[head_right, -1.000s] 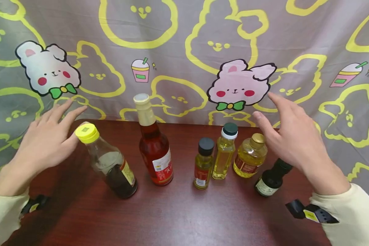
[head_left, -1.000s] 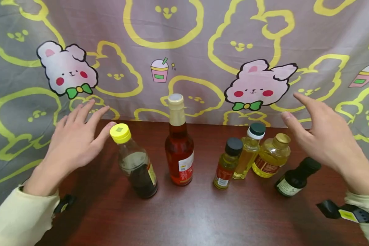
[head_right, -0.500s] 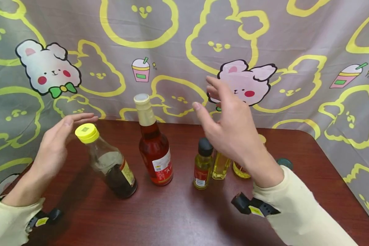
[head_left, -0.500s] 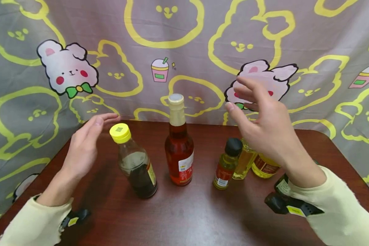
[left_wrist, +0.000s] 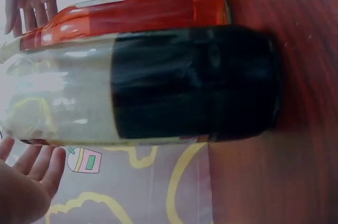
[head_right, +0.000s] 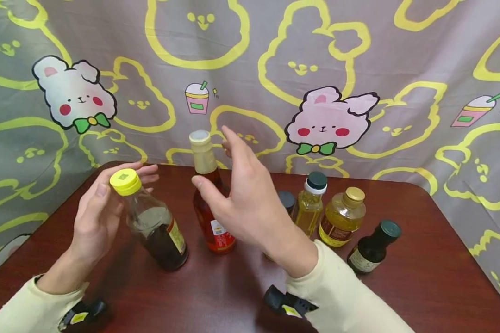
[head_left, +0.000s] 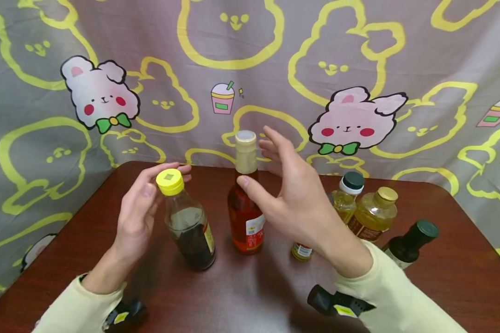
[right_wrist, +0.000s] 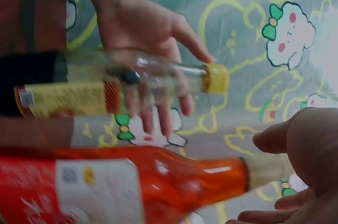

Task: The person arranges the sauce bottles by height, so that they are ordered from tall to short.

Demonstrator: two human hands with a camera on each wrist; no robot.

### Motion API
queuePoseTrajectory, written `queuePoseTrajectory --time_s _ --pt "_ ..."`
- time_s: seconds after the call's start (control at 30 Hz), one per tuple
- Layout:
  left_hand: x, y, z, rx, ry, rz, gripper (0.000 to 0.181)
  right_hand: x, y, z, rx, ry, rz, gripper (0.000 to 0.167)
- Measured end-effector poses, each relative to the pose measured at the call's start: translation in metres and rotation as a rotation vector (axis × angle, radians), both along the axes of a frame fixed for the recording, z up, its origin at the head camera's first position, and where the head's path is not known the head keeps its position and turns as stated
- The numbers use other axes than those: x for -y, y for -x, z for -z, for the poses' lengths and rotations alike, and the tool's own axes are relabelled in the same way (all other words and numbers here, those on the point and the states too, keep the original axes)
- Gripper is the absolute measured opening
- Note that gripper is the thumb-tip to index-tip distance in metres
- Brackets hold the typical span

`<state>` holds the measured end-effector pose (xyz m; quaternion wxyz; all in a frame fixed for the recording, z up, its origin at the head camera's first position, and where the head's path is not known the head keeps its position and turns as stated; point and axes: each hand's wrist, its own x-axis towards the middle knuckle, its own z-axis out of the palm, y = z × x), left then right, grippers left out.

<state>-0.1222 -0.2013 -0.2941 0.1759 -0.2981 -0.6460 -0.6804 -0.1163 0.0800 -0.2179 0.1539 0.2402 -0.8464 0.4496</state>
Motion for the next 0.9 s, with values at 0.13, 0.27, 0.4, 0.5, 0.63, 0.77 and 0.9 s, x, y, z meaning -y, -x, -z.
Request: queuePoseTrajectory --time_s 0.13,0.27,0.4,0.5,0.63,0.77,0.9 --pt "-0.002 0.001 0.009 -0.051 -0.007 0.036 0.048 0.009 0.0 0.016 0.05 0.045 0.004 0.089" --pt "-0.003 0.003 0.017 -0.089 -0.004 0.068 0.049 0.013 0.0 0.031 0.068 0.118 0.019 0.09" --pt "-0.004 0.005 0.023 -0.12 -0.002 0.107 0.052 0.015 -0.001 0.044 0.061 0.173 0.027 0.088" --pt "-0.005 0.006 0.027 -0.149 0.002 0.119 0.053 0.016 -0.001 0.052 0.056 0.185 0.034 0.085" --pt "-0.005 0.006 0.031 -0.161 0.015 0.098 0.05 0.018 -0.002 0.062 0.088 0.181 0.058 0.083" --pt "-0.003 0.004 0.037 -0.154 0.025 0.072 0.046 0.019 -0.003 0.071 0.156 0.193 0.068 0.08" --pt "0.0 0.002 0.041 -0.156 0.029 0.079 0.045 0.021 -0.004 0.077 0.188 0.207 0.072 0.078"
